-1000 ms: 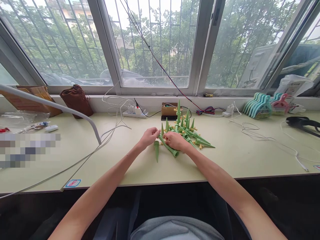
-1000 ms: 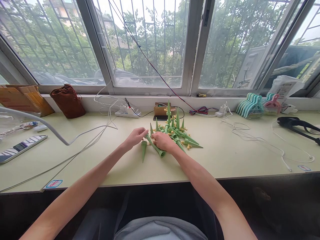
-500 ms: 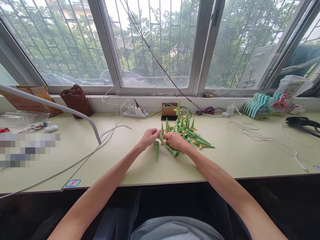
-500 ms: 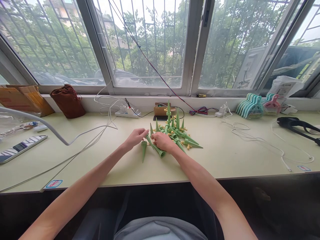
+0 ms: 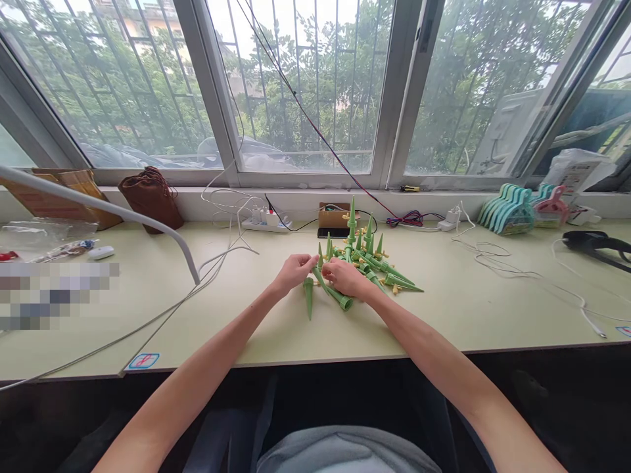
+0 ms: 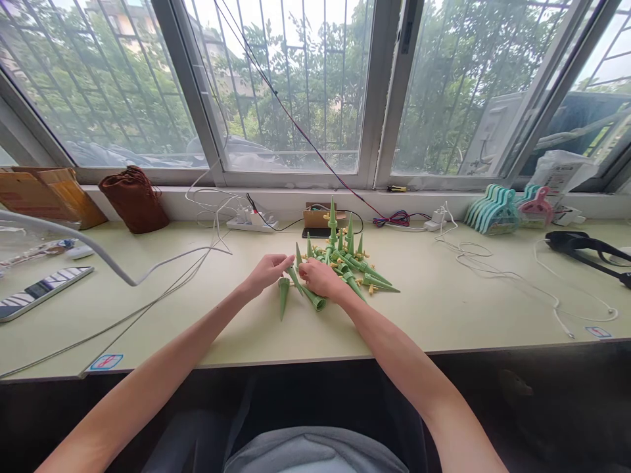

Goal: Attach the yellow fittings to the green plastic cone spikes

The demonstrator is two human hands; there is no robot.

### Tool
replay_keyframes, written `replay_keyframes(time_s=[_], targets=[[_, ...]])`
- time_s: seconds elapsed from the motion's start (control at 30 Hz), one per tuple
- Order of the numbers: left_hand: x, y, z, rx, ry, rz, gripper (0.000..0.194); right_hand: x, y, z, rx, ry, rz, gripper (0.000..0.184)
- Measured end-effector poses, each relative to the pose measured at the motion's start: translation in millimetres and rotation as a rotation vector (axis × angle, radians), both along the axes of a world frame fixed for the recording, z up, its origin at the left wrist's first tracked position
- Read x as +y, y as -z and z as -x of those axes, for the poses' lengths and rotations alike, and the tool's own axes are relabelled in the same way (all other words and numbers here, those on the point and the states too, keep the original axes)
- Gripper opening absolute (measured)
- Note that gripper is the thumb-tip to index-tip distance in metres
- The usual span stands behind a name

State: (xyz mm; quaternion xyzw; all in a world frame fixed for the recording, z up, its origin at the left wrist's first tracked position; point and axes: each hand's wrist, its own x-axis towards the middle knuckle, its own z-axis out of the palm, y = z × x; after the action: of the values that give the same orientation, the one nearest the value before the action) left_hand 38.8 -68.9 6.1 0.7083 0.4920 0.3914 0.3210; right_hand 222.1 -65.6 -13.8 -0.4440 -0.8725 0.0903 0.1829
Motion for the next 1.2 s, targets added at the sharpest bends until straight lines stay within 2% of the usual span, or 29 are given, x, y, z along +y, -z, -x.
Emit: replay_keyframes(time_s=[0.2,0.37,0.47,0.7,1.2], targets=[[-1,-0.7,-1,-0.033,0.01,-0.001,0.054,-1,-1.2,-1,0.077,0.007,0.002,0.01],[-1,-1.3,-2,-0.049,0.008,0.005,0.054,-3,-5.4,-1,0.222,-0.005,0.017,0.012],[0,-0.8,-2,-0.057,0.018,-0.002,0.054,-6,-9.3,-1,0.313,-0.04,0.02,0.014],[-1,0.2,-3,-0.037,0.027,-0.015,0.054,-6,-10.9,1,0.469,-0.145,-0.083,0.019],[-2,0.0,-3,-0.063,0.071,-0.055,0.052,-6,-10.3,1,0.497,-0.166,-0.092,0.022]])
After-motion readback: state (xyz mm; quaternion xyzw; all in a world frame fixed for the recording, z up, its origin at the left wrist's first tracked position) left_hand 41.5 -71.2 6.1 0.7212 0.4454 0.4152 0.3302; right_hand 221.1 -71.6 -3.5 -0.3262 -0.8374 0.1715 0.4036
